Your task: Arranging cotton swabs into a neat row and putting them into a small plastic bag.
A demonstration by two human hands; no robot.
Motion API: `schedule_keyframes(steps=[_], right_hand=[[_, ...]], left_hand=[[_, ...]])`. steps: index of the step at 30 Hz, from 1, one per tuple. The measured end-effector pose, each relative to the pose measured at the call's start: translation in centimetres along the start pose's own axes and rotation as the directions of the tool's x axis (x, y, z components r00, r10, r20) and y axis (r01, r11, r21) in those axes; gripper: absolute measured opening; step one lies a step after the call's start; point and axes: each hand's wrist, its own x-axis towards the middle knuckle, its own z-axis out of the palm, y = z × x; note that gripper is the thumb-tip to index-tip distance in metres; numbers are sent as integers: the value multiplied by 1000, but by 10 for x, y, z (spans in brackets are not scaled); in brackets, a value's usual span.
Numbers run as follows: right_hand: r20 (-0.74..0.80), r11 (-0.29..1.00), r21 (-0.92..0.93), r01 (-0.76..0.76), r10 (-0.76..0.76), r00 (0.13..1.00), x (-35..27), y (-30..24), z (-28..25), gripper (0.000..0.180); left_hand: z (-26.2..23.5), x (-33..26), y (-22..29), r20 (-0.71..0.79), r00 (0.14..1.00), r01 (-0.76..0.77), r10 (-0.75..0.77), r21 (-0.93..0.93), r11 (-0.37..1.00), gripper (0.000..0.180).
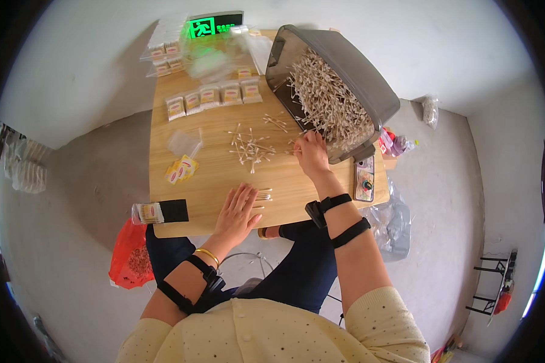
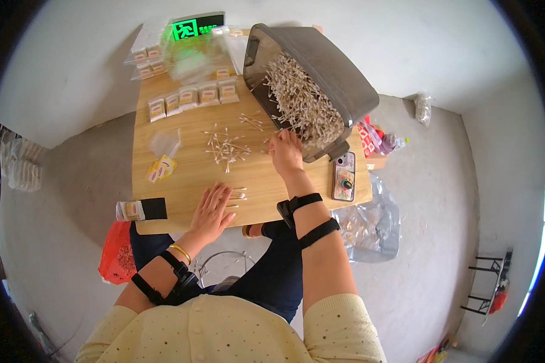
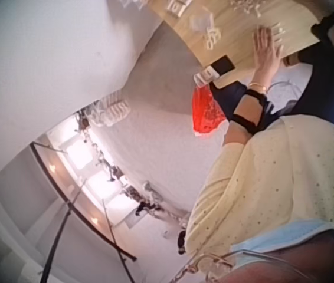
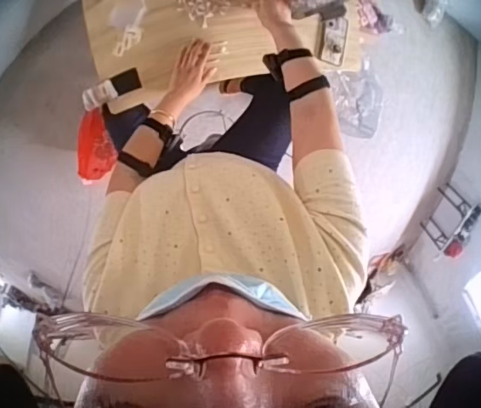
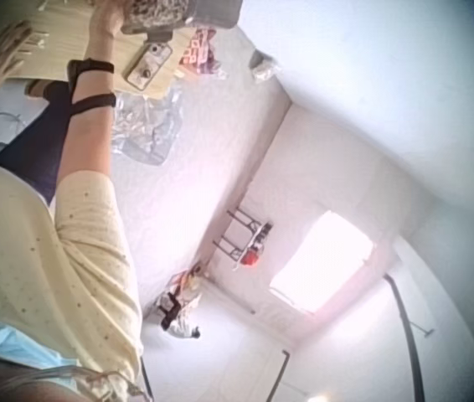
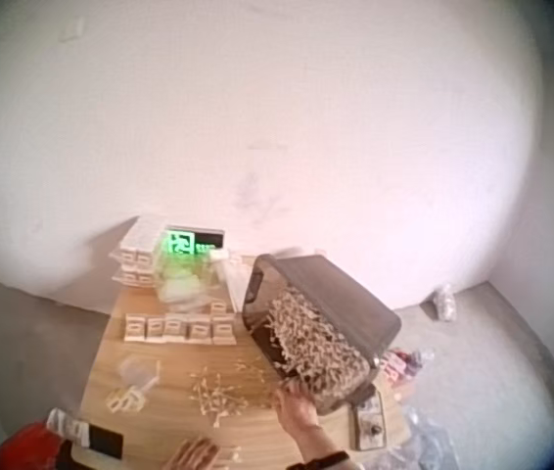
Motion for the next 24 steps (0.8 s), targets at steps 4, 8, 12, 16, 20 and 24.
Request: schedule_keyframes(steps=[4, 8, 12, 16, 20, 24], right_hand=[[-4, 999, 18, 37, -37, 999, -12, -12, 8, 8], [10, 992, 116, 46, -47, 999, -49, -37, 19, 6], [90, 969, 243, 35, -58, 994, -78, -76, 26, 7], [131, 962, 271, 5, -42, 991, -80, -97, 34, 10], [-33, 987, 121, -103, 107, 994, -47, -72, 29, 19], [-116, 990, -41, -132, 127, 985, -7, -16, 9, 25]], left_hand=[[-2, -1, -2, 2, 1000, 8, -8, -26, 1000, 66], [-5, -12, -7, 16, 1000, -3, 3, -41, 999, 65], [-9, -23, -10, 52, 999, -11, 12, -27, 1000, 66], [-6, -20, -4, 21, 1000, -22, 22, -9, 1000, 68], [1, -19, -4, 21, 1000, 0, 0, 9, 1000, 71], [1, -14, -2, 20, 999, -29, 29, 24, 999, 70]])
